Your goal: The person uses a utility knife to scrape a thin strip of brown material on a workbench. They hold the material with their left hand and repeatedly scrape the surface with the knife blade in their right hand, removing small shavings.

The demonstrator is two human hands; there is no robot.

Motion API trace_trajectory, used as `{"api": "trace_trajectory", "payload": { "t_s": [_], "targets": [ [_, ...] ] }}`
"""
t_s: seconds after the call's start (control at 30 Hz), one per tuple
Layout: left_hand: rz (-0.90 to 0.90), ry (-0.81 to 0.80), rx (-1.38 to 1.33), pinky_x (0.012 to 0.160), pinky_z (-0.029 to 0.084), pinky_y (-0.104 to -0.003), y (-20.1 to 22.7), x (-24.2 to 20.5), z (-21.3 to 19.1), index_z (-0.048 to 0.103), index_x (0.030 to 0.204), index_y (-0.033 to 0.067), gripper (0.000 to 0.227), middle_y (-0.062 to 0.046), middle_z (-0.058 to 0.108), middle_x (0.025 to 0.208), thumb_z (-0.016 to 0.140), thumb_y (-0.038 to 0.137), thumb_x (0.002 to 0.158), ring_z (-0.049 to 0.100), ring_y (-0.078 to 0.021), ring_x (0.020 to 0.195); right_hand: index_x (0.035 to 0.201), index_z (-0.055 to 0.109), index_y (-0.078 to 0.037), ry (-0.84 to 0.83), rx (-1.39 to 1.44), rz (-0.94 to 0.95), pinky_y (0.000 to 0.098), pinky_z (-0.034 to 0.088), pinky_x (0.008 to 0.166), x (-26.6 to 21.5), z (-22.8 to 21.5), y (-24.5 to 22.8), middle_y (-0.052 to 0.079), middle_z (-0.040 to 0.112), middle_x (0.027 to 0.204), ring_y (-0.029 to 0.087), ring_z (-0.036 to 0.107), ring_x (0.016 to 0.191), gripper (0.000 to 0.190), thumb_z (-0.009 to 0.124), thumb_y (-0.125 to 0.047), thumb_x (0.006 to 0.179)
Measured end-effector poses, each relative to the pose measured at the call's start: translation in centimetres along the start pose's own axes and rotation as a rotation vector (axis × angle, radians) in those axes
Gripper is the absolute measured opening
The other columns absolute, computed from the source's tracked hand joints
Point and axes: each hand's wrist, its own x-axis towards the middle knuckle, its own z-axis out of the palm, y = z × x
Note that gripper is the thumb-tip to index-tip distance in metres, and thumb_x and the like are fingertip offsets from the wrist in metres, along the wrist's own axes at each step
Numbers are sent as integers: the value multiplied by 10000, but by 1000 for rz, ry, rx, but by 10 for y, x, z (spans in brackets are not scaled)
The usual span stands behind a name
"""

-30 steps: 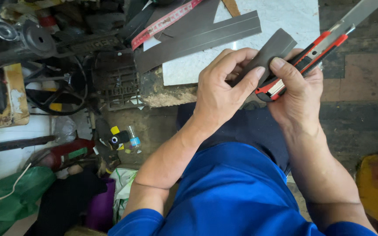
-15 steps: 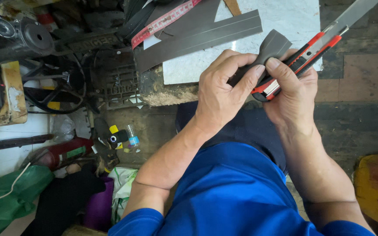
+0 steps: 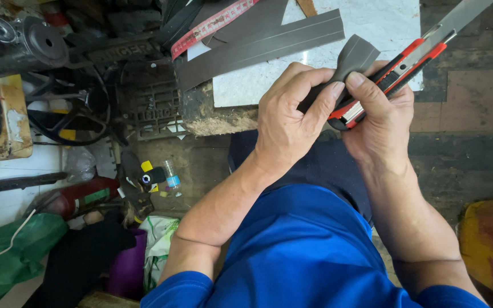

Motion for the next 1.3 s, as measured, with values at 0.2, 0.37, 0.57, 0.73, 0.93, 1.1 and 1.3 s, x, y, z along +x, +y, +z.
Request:
{"api": "trace_trajectory", "payload": {
  "t_s": [0.2,0.37,0.57,0.73,0.93,1.1,1.3],
  "targets": [
    [1,-2,11,910,575,-343,2,0,-4,653,1113,60,157,-76,680,1033,672,170,1003,702,-242,971,793,593,-106,8,3,12,250,501,657,-1,-2,1,9,593,746,127,578,671,195,759,-49,879],
    [-64,2,62,856,597,-281,7,-5,-6,588,1315,148,355,-37,640,1141,747,181,999,639,-161,844,849,603,-121,62,31,51,249,500,659,-1,-4,0,13,584,741,130,578,665,185,776,-61,880],
    [284,74,194,882,627,-412,11,1,-7,659,1139,-27,235,-171,601,1111,788,45,956,683,-323,976,817,614,-103,28,80,90,248,535,665,-5,-1,-4,25,615,725,140,614,660,169,725,-38,926],
    [283,70,227,946,605,-432,10,0,-7,666,1102,-17,175,-149,664,1088,740,11,945,705,-333,987,793,601,-93,1,116,74,235,519,746,-9,-3,-4,21,610,769,138,606,726,149,702,-36,887],
    [360,133,250,837,609,-410,8,2,-1,669,1021,-13,145,-123,660,1013,745,-67,910,684,-314,869,810,610,-101,-93,132,41,243,547,839,-8,-7,-2,26,654,832,153,640,805,111,680,-62,887],
    [337,104,184,862,600,-414,10,2,-3,655,1039,-12,157,-128,655,1015,733,-77,920,686,-310,897,852,610,-89,-84,180,55,270,553,844,-7,-11,1,22,638,821,157,638,805,82,672,-46,884],
    [291,68,146,861,596,-409,10,1,-3,662,1034,1,113,-126,667,1009,716,-42,944,689,-307,903,815,589,-104,-78,153,21,248,519,778,-7,-13,1,14,611,788,138,594,743,128,690,-48,873]
  ]
}}
